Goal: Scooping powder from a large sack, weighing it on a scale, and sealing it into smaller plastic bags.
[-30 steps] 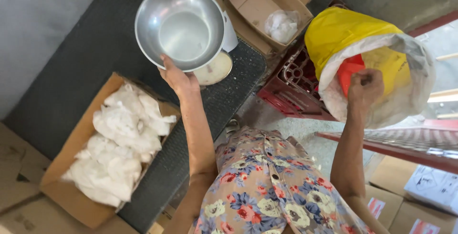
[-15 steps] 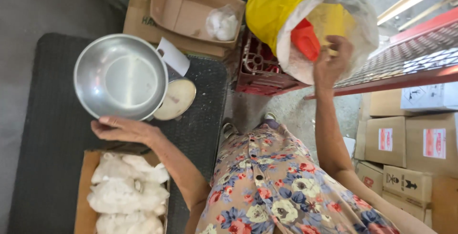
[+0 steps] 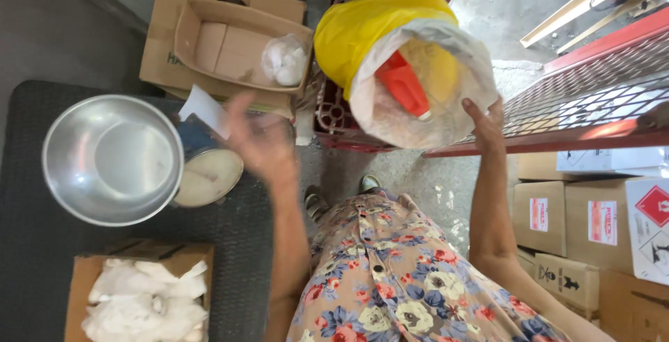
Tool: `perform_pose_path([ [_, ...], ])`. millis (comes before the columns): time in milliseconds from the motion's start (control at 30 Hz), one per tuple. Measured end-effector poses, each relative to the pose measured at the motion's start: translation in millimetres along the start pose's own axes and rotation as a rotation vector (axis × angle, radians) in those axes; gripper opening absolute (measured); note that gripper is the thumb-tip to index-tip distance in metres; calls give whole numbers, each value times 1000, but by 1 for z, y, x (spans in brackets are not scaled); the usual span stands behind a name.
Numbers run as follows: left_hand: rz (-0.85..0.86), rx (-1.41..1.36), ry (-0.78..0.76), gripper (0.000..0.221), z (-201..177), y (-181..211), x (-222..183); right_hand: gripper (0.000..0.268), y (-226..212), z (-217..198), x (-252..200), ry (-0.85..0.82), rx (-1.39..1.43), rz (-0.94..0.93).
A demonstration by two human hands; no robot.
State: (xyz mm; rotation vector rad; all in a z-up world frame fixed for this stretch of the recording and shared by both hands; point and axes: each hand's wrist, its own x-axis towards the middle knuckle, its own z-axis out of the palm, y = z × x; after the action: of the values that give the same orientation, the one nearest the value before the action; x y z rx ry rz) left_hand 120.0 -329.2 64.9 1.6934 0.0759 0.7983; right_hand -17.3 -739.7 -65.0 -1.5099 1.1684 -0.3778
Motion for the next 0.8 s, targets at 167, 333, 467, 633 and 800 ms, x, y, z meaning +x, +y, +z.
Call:
perform_pose_path([
  [167,76,176,-780,107,136,-34,-69,38,16,29,70,-90,207,-168],
  [333,-209,87,-664,87,173,-121,-102,29,-90,78,29,-55,-12,-699],
  [467,-492,184,-463,86,141,-140,-92,39,-168,103,-50,-164,-16,-1007],
  [633,-565,94,-356,85,117,-150,-93,49,-185,114,-63,-194,-172,-1177],
  [800,-429,-117,-390,70,114,-88,-71,45,-206,82,-53,-45,-67,-1203],
])
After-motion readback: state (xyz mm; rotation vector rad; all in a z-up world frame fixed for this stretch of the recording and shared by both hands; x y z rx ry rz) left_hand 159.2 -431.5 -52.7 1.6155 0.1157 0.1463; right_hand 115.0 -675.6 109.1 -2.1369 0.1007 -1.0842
